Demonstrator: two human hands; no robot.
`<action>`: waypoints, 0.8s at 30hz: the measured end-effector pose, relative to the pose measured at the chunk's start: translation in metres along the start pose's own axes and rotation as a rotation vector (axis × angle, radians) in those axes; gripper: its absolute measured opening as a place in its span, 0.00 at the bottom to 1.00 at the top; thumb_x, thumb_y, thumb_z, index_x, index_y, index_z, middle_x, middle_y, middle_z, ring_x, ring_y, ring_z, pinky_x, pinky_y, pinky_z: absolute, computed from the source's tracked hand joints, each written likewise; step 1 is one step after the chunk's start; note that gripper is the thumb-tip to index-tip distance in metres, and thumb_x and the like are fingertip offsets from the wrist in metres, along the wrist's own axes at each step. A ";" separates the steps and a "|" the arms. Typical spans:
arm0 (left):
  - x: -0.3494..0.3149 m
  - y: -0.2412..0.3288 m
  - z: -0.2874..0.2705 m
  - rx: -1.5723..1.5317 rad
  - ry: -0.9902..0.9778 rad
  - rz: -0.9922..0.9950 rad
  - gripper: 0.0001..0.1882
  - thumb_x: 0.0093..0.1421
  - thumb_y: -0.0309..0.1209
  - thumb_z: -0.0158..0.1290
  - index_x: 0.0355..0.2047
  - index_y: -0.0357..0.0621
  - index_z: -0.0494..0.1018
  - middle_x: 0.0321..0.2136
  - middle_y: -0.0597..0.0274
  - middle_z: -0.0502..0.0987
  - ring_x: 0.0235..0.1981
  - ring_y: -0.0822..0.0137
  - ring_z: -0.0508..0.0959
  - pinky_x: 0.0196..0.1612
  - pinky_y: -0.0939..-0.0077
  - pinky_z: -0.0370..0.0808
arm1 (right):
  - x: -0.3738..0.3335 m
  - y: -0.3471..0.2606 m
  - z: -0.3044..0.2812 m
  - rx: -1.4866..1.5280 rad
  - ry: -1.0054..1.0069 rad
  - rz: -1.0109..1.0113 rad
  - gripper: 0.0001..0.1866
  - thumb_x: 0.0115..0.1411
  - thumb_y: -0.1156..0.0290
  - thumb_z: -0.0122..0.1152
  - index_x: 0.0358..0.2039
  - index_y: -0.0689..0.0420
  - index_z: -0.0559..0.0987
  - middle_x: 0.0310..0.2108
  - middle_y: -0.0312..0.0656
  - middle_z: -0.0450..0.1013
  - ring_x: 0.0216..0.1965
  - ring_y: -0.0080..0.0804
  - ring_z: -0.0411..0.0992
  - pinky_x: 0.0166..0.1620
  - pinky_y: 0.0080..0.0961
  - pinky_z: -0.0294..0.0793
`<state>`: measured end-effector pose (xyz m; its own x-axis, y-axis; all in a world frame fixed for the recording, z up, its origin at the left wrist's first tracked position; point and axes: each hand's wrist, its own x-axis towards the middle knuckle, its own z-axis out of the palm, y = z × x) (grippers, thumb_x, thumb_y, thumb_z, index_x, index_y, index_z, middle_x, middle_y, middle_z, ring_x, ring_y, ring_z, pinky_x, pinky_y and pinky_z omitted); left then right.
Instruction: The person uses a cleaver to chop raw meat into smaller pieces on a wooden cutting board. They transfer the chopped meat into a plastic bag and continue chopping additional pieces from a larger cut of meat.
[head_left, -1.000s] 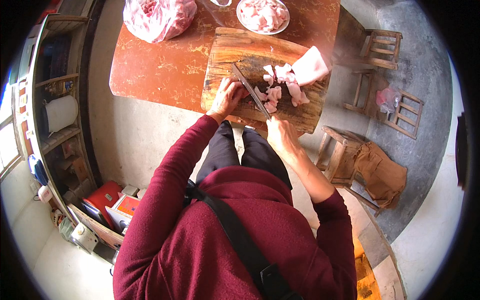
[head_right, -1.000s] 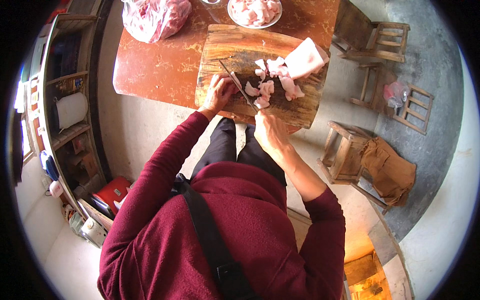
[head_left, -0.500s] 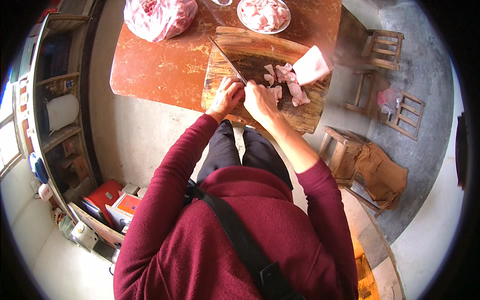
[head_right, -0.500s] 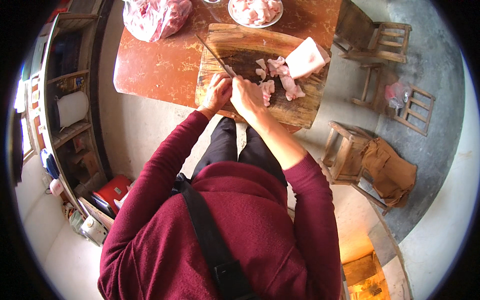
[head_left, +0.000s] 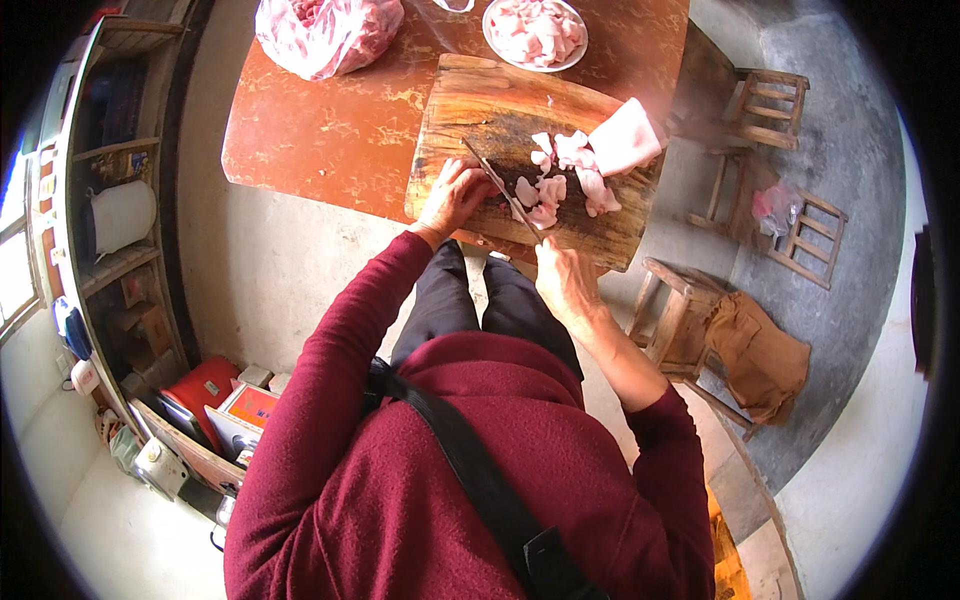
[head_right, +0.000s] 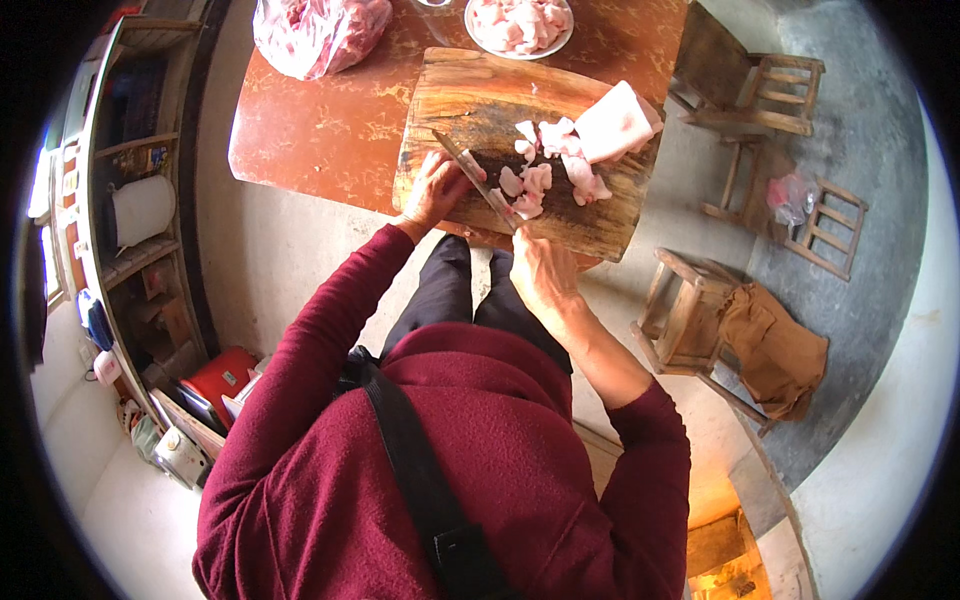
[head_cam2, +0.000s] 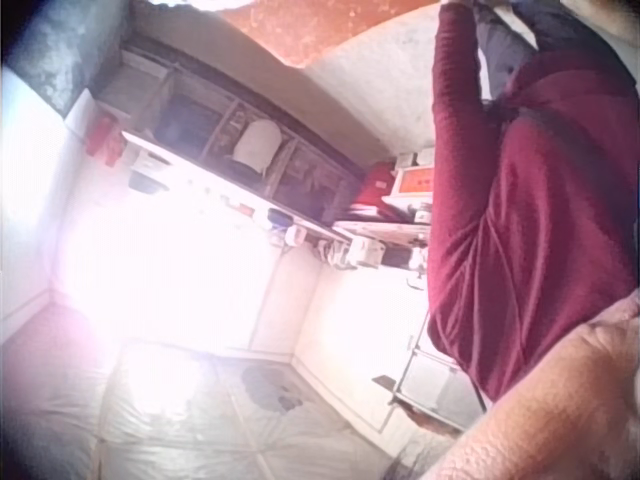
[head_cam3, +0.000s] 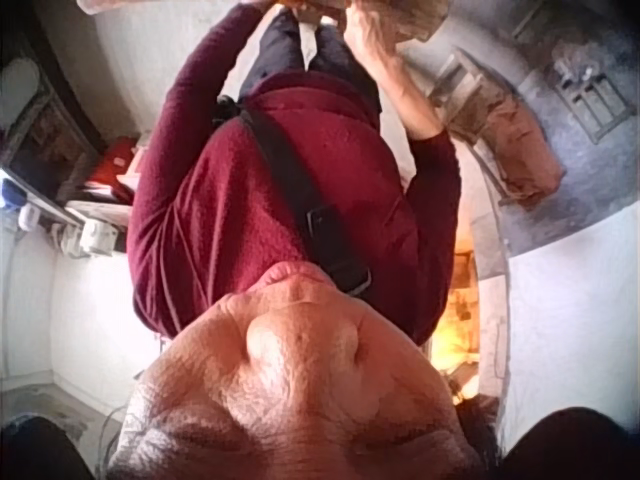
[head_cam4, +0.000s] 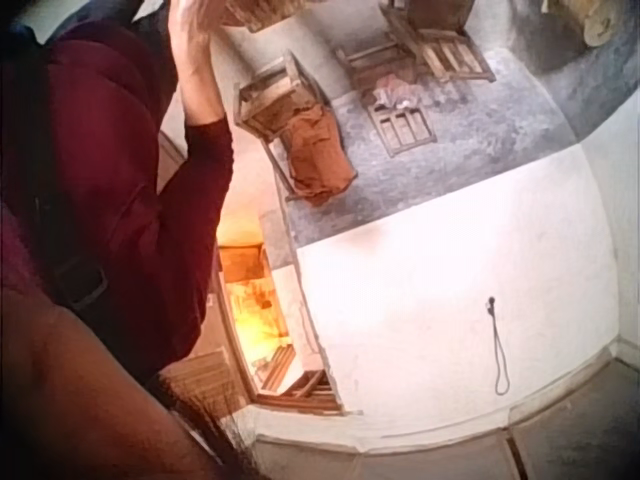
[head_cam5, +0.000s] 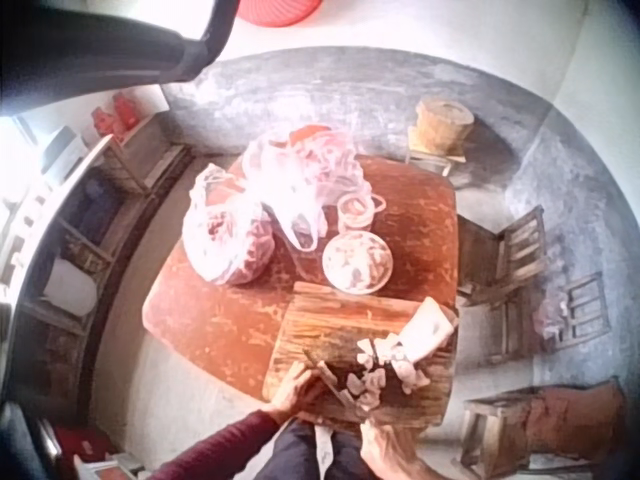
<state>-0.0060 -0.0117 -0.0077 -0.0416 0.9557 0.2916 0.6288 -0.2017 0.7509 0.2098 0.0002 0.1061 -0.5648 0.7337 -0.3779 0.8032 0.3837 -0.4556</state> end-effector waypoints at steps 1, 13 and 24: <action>0.001 0.001 0.001 -0.012 0.007 0.003 0.10 0.49 0.25 0.56 0.33 0.43 0.71 0.36 0.57 0.71 0.39 0.54 0.70 0.43 0.65 0.68 | -0.001 0.000 0.001 -0.008 -0.002 0.000 0.09 0.53 0.76 0.44 0.30 0.67 0.72 0.17 0.55 0.71 0.23 0.53 0.73 0.26 0.43 0.72; 0.003 0.001 -0.002 -0.016 0.009 0.038 0.08 0.49 0.26 0.56 0.30 0.43 0.73 0.36 0.57 0.72 0.39 0.55 0.70 0.44 0.66 0.69 | 0.091 -0.026 0.010 0.111 0.111 -0.107 0.05 0.50 0.77 0.48 0.26 0.64 0.71 0.21 0.58 0.72 0.27 0.53 0.74 0.31 0.42 0.74; 0.004 0.010 -0.001 -0.025 0.071 -0.012 0.08 0.50 0.26 0.55 0.32 0.44 0.71 0.31 0.59 0.74 0.35 0.57 0.72 0.40 0.67 0.70 | 0.035 0.005 -0.008 0.118 0.168 0.013 0.09 0.58 0.70 0.48 0.27 0.64 0.71 0.17 0.55 0.71 0.22 0.52 0.72 0.25 0.43 0.70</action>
<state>-0.0009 -0.0104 0.0019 -0.1042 0.9406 0.3233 0.6085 -0.1968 0.7688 0.1952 0.0327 0.0974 -0.5065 0.8255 -0.2489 0.7773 0.3123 -0.5462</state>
